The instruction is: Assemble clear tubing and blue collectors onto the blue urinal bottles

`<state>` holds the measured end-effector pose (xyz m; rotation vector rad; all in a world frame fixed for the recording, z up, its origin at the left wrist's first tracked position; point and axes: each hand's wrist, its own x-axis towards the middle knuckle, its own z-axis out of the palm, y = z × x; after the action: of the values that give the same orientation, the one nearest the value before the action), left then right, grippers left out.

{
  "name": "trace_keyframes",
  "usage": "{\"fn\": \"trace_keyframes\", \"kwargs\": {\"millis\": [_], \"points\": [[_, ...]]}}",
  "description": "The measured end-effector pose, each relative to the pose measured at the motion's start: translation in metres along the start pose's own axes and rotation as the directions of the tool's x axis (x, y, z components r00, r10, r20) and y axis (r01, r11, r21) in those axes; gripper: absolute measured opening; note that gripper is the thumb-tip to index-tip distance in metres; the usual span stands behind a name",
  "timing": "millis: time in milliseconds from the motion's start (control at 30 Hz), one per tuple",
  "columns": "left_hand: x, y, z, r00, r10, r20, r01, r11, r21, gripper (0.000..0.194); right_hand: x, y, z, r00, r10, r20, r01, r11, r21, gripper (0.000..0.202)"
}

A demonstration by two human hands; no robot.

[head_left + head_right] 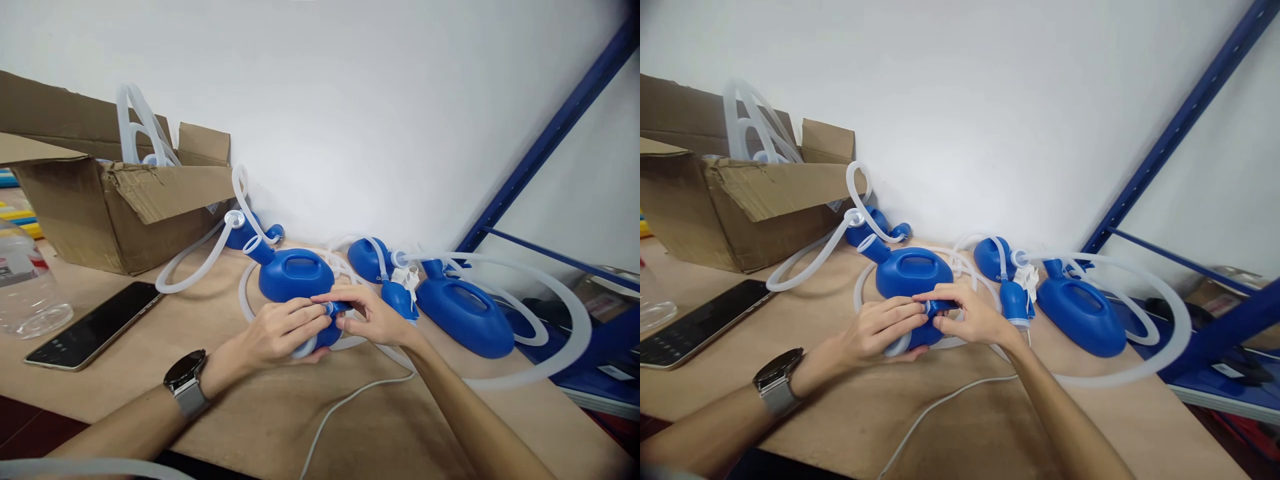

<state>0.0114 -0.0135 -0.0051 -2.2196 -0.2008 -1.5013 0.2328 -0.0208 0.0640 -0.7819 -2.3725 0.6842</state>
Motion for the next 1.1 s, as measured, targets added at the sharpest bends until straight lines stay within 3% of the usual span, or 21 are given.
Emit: {"fn": "trace_keyframes", "kwargs": {"millis": [167, 500, 767, 933, 1100], "points": [[-0.001, -0.002, 0.002, 1.000, 0.026, 0.004, -0.027, 1.000, 0.016, 0.033, 0.003, 0.004, 0.003, 0.989, 0.138, -0.043, -0.137, 0.990, 0.036, 0.031], [-0.005, -0.002, 0.003, 1.000, -0.019, 0.015, 0.019, 1.000, 0.000, 0.038, 0.002, 0.011, 0.002, 0.998, 0.058, -0.011, -0.057, 0.998, 0.031, 0.032], [-0.005, -0.004, 0.001, 1.000, -0.001, -0.003, 0.001, 1.000, 0.031, 0.041, 0.004, 0.003, 0.015, 0.983, 0.119, -0.136, -0.123, 0.992, -0.022, 0.035], [-0.003, -0.003, -0.003, 1.000, -0.001, 0.017, 0.000, 0.998, 0.061, 0.042, 0.006, 0.003, 0.017, 0.987, 0.095, -0.129, -0.099, 0.995, -0.018, 0.032], [0.000, -0.001, -0.006, 0.998, -0.020, 0.064, 0.013, 0.993, 0.115, 0.044, 0.006, 0.010, 0.020, 0.975, 0.176, -0.135, -0.173, 0.984, 0.031, 0.029]]}}
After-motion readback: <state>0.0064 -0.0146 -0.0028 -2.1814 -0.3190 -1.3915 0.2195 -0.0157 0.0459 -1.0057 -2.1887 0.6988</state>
